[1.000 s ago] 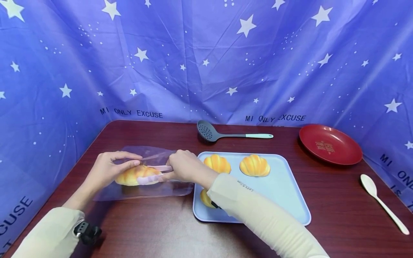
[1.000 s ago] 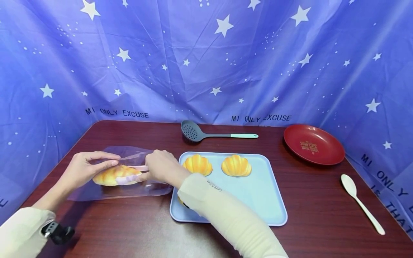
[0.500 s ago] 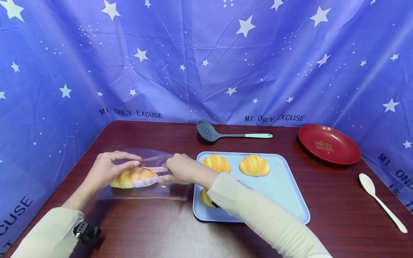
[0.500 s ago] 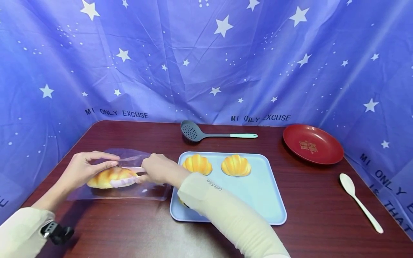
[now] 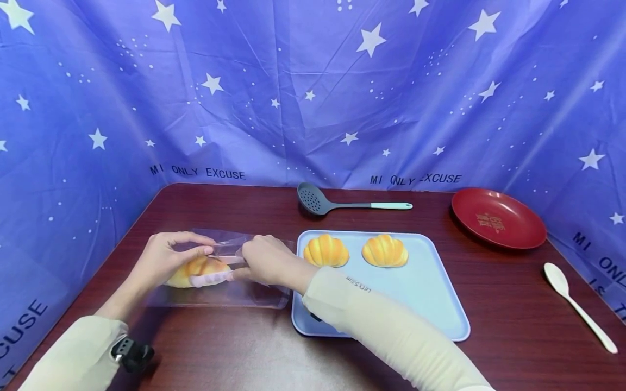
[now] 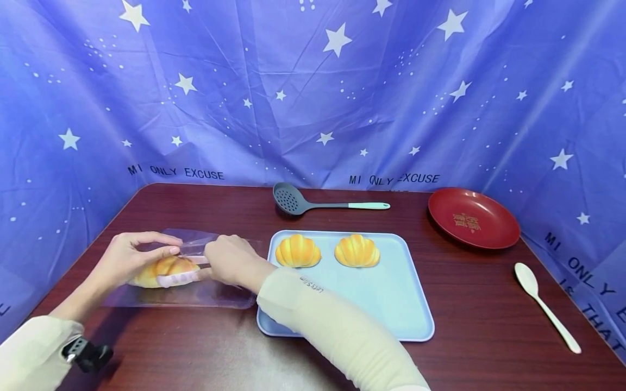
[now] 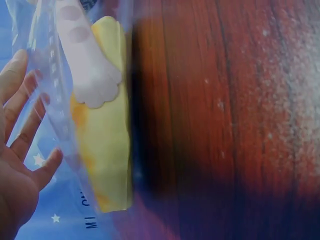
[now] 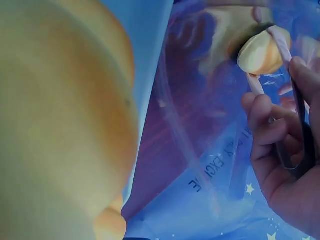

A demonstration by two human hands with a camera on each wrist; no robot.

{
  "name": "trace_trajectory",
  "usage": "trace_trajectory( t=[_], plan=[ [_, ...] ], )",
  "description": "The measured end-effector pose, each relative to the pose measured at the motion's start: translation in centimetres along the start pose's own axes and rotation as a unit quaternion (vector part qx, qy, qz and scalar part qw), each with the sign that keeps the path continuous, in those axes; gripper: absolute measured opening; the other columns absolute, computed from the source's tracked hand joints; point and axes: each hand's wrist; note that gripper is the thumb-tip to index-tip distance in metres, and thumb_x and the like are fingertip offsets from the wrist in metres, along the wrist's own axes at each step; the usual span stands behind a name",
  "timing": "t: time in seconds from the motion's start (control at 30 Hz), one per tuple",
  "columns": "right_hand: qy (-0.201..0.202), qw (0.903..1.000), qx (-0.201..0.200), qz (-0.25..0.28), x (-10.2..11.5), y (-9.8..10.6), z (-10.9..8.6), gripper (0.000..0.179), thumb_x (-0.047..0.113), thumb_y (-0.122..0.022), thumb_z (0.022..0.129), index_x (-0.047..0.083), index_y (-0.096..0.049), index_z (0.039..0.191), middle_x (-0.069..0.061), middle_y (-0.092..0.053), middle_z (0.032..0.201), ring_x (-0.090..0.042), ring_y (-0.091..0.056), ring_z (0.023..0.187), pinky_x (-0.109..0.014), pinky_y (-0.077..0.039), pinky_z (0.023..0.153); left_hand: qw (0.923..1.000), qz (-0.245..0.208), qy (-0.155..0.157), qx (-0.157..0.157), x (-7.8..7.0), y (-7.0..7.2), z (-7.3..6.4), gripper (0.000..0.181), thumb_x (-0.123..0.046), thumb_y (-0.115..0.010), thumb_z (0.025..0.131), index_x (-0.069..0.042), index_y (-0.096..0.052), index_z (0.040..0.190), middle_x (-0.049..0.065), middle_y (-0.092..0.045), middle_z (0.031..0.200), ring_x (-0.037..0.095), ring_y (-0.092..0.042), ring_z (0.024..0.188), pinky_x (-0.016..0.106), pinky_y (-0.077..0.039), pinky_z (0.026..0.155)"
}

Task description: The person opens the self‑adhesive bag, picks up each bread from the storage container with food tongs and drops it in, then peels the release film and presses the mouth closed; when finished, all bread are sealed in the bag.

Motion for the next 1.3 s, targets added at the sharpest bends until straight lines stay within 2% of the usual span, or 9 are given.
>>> trace_trajectory(
  t=[0.2, 0.4, 0.47, 0.57, 0.77, 0.9, 1.1, 1.23, 1.3],
  plan=[
    [-0.004, 0.9995, 0.020, 0.026, -0.5, 0.4, -0.4, 0.043, 0.055, -0.071, 0.091, 0.019, -0.064, 0.069, 0.008, -0.043, 0.056, -0.011, -0.047, 0.057, -0.025, -0.039, 0.052, 0.9995, 0.004, -0.032, 0.001, 0.4, -0.2, 0.0, 0.015, -0.007, -0.086, 0.081, -0.015, -0.082, 0.093, -0.006, -0.077, 0.089, -0.007, -0.066, 0.090, 0.014, -0.048, 0.084],
    [0.025, 0.9977, 0.034, 0.052, -1.3, 0.6, -0.6, 0.033, 0.053, -0.073, 0.091, 0.021, -0.078, 0.098, 0.009, -0.048, 0.060, -0.010, -0.048, 0.062, -0.023, -0.040, 0.056, 0.9986, 0.011, -0.052, -0.006, 0.5, -0.3, 0.0, 0.018, -0.004, -0.087, 0.078, -0.015, -0.082, 0.091, -0.006, -0.077, 0.088, -0.007, -0.066, 0.088, 0.013, -0.048, 0.083],
    [0.042, 0.9973, 0.027, 0.053, -1.4, 0.4, -0.6, 0.033, 0.051, -0.073, 0.091, 0.019, -0.078, 0.098, 0.010, -0.050, 0.060, -0.009, -0.049, 0.062, -0.022, -0.041, 0.058, 0.9987, 0.013, -0.050, -0.009, 0.5, -0.3, 0.0, 0.018, -0.005, -0.088, 0.078, -0.015, -0.083, 0.091, -0.006, -0.077, 0.089, -0.007, -0.066, 0.087, 0.012, -0.048, 0.082],
    [0.058, 0.9970, 0.008, 0.052, -1.3, 0.1, -0.6, 0.031, 0.048, -0.073, 0.092, 0.018, -0.074, 0.088, 0.010, -0.050, 0.059, -0.009, -0.049, 0.058, -0.021, -0.041, 0.056, 0.9991, 0.011, -0.039, -0.009, 0.4, -0.3, -0.1, 0.016, -0.007, -0.087, 0.079, -0.015, -0.083, 0.092, -0.005, -0.078, 0.089, -0.008, -0.065, 0.088, 0.012, -0.047, 0.082],
    [0.047, 0.9971, -0.004, 0.059, -1.0, -0.2, -0.6, 0.030, 0.049, -0.073, 0.092, 0.019, -0.073, 0.086, 0.010, -0.049, 0.058, -0.008, -0.048, 0.056, -0.020, -0.041, 0.054, 0.9999, 0.013, -0.010, -0.004, 0.3, -0.2, -0.2, 0.013, -0.010, -0.087, 0.081, -0.015, -0.082, 0.093, -0.004, -0.078, 0.088, -0.007, -0.065, 0.087, 0.014, -0.049, 0.079],
    [0.042, 0.9970, -0.006, 0.065, -1.4, 0.5, -0.9, 0.033, 0.050, -0.072, 0.093, 0.018, -0.072, 0.087, 0.009, -0.048, 0.060, -0.009, -0.048, 0.059, -0.022, -0.041, 0.057, 0.9996, 0.023, 0.002, -0.013, 0.3, 0.0, -0.2, 0.011, -0.013, -0.086, 0.083, -0.017, -0.082, 0.092, -0.004, -0.077, 0.083, -0.002, -0.067, 0.082, 0.015, -0.049, 0.073],
    [0.027, 0.9981, 0.003, 0.055, -3.0, 2.5, -2.3, 0.037, 0.050, -0.072, 0.093, 0.020, -0.077, 0.114, 0.009, -0.060, 0.072, -0.013, -0.056, 0.071, -0.030, -0.048, 0.064, 0.9992, 0.030, -0.002, -0.025, 0.2, 0.3, -0.1, 0.011, -0.016, -0.085, 0.084, -0.021, -0.082, 0.093, -0.009, -0.076, 0.084, -0.005, -0.065, 0.084, 0.017, -0.049, 0.074],
    [0.021, 0.9982, -0.002, 0.056, -4.3, 3.9, -4.0, 0.044, 0.050, -0.072, 0.092, 0.019, -0.074, 0.124, 0.008, -0.074, 0.096, -0.013, -0.066, 0.087, -0.032, -0.053, 0.077, 0.9995, 0.027, 0.001, -0.014, 0.3, 0.4, -0.2, 0.012, -0.017, -0.085, 0.085, -0.022, -0.082, 0.096, -0.009, -0.077, 0.087, -0.007, -0.064, 0.088, 0.018, -0.048, 0.079],
    [0.019, 0.9982, -0.010, 0.056, -4.9, 4.6, -4.9, 0.048, 0.050, -0.072, 0.092, 0.019, -0.072, 0.129, 0.006, -0.074, 0.111, -0.012, -0.068, 0.096, -0.034, -0.054, 0.084, 0.9996, 0.024, 0.002, -0.011, 0.3, 0.5, -0.2, 0.013, -0.018, -0.085, 0.085, -0.021, -0.082, 0.098, -0.009, -0.077, 0.088, -0.008, -0.064, 0.090, 0.016, -0.048, 0.081]
  ],
)
Point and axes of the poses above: each hand's wrist, its own z-axis towards the middle knuckle, its own y-axis out of the back of the hand, x = y × z
